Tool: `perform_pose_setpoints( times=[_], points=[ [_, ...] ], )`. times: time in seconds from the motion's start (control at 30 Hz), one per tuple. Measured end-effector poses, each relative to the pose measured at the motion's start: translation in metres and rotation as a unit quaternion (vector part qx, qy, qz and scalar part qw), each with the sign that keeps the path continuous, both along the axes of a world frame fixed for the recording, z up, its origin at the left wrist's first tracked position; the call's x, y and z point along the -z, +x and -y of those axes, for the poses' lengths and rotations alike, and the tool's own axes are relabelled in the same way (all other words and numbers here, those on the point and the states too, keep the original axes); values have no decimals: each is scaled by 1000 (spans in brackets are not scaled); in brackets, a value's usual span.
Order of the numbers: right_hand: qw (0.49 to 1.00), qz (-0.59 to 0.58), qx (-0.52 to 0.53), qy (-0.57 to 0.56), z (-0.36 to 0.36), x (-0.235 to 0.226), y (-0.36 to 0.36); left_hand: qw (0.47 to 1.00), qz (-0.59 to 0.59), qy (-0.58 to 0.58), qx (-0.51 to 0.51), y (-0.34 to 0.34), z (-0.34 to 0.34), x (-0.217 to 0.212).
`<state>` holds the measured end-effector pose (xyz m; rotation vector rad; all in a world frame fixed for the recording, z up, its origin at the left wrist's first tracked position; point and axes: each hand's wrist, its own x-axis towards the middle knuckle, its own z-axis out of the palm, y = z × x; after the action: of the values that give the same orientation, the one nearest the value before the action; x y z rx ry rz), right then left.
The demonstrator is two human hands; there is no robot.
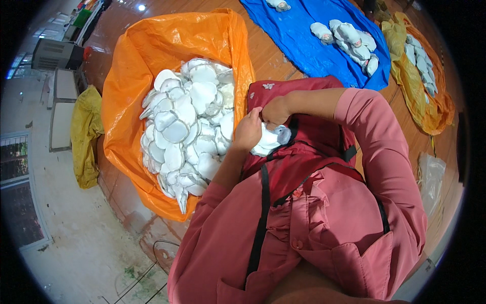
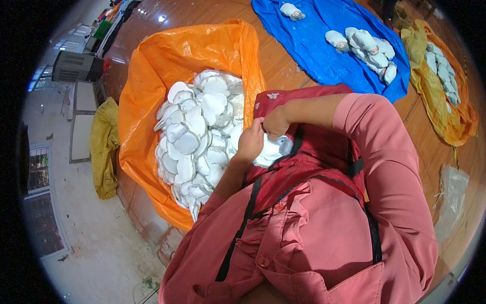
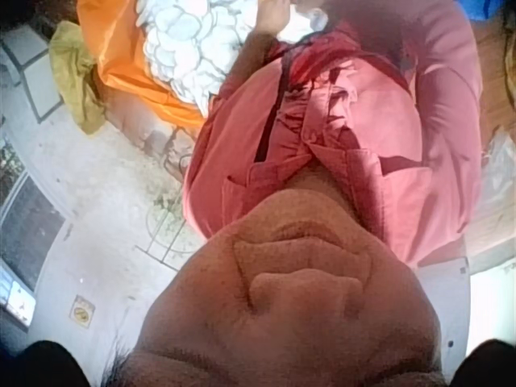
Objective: The person sits on the floor and repeatedly stuffs white fabric into white slipper-like items taken from an orange bag. Each stuffed item is placed onto a blue tarp beside them.
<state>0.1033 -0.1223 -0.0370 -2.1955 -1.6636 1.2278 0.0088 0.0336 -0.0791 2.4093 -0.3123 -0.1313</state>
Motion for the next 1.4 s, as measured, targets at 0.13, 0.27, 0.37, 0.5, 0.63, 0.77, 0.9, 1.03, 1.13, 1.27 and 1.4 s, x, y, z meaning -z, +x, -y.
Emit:
perform_pose_setpoints(
  times=[0.13, 0.27, 0.37, 0.5, 0.63, 0.77, 0.9, 1.03, 1.13, 1.27, 1.4],
  points=[
    [997, 51, 20, 51, 4, 1, -11, 1000, 17, -1, -9, 2, -1, 1],
    [984, 53, 88, 143, 27, -13, -28, 999, 7, -38, -20, -1, 0, -7],
    [982, 30, 84, 166, 35, -23, -34, 998, 12, -63, -11, -7, 3, -9],
    [972, 18, 98, 213, 41, -28, -42, 996, 18, -81, -18, -9, 0, -1],
    [962, -25, 144, 232, 44, -22, -44, 995, -49, -74, -50, -6, -5, 0],
    [935, -98, 243, 239, 61, -10, -51, 996, -10, -70, -46, -14, -7, 2],
    [827, -314, 416, 211, 70, 36, -56, 996, 27, -82, -34, -20, -9, 12],
    [755, -418, 489, 126, 66, 57, -46, 997, 40, -51, -35, -18, -8, 13],
    [769, -375, 493, 158, 64, 64, -50, 997, 72, -37, -16, -14, -6, 8],
    [875, -121, 440, 160, 69, 31, -51, 999, 37, -12, -16, -13, -5, 3],
    [848, -135, 472, 202, 78, 17, -51, 1000, 12, -11, -14, -10, -4, 1]
  ],
)
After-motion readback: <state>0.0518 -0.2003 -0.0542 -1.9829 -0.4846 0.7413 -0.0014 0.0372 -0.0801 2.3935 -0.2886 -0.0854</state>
